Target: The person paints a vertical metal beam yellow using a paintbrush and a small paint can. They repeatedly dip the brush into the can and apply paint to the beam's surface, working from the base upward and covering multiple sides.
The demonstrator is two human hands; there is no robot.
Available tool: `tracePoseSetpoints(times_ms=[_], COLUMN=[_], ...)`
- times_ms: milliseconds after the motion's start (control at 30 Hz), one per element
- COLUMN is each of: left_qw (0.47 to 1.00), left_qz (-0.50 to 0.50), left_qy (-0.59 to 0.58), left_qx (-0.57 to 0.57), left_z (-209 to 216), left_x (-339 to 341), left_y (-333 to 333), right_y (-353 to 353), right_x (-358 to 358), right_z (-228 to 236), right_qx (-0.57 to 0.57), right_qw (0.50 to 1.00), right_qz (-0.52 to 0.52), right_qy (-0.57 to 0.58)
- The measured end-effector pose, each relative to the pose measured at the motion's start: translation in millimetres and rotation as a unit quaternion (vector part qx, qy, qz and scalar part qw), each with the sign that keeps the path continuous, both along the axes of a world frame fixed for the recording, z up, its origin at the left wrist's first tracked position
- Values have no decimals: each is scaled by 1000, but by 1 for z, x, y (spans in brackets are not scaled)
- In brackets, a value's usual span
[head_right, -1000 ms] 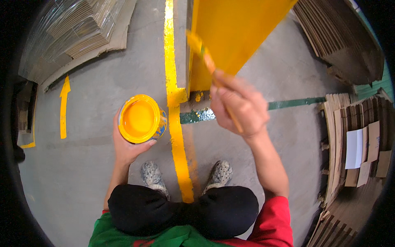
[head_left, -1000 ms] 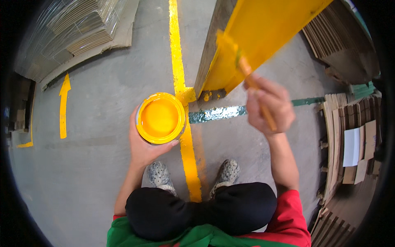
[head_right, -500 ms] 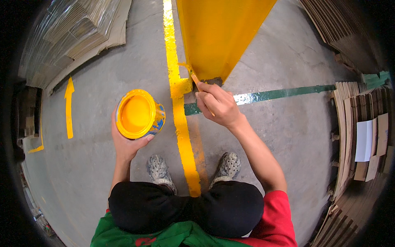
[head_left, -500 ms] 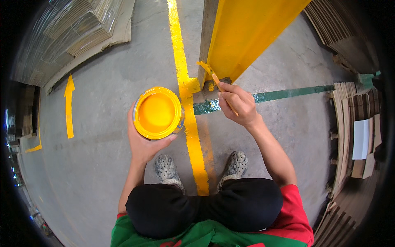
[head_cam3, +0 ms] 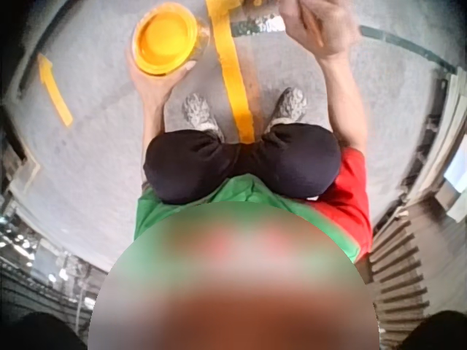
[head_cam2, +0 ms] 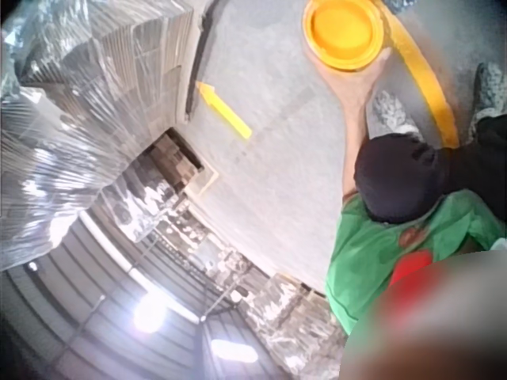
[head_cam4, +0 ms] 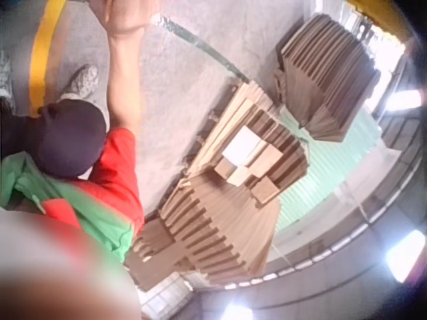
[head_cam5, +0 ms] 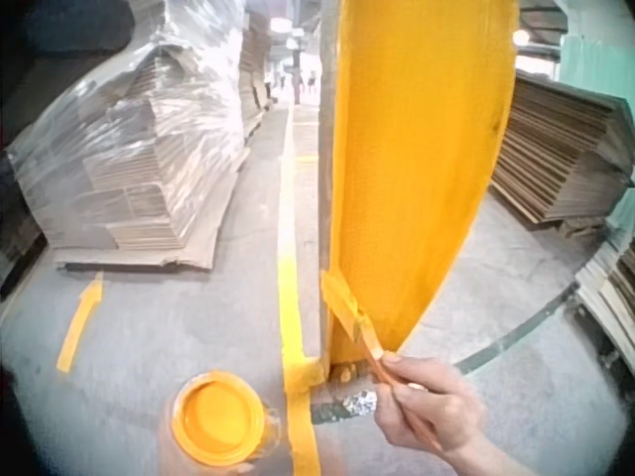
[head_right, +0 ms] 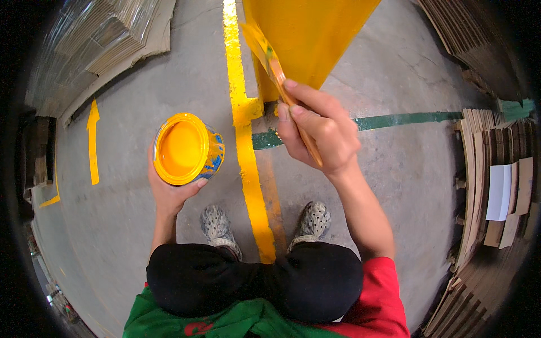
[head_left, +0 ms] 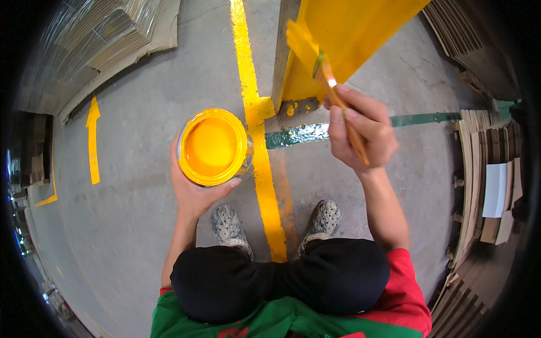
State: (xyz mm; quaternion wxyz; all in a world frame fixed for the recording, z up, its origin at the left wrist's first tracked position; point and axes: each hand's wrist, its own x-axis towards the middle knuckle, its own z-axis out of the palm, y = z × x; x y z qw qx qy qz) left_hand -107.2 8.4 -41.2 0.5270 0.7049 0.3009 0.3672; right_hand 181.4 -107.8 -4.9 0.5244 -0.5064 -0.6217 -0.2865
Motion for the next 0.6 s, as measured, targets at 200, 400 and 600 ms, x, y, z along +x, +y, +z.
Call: tracePoseSetpoints(times_ms=[200,400,600], left_qw=[1000,999,1000], left_qz=[6,2,9], left_qy=[27,31,14], left_qx=[3,6,-4], left_z=[-2,-2,-4], left_x=[-5,-4,-2], left_y=[0,0,-2], right_y=[-5,0,-9], right_x=[-5,-11,-16], right_z=[-97,-106,-20], right_qx=[-128,-187,-19], right_qw=[990,979,997], right_qz=[9,10,17], right_qy=[55,85,71])
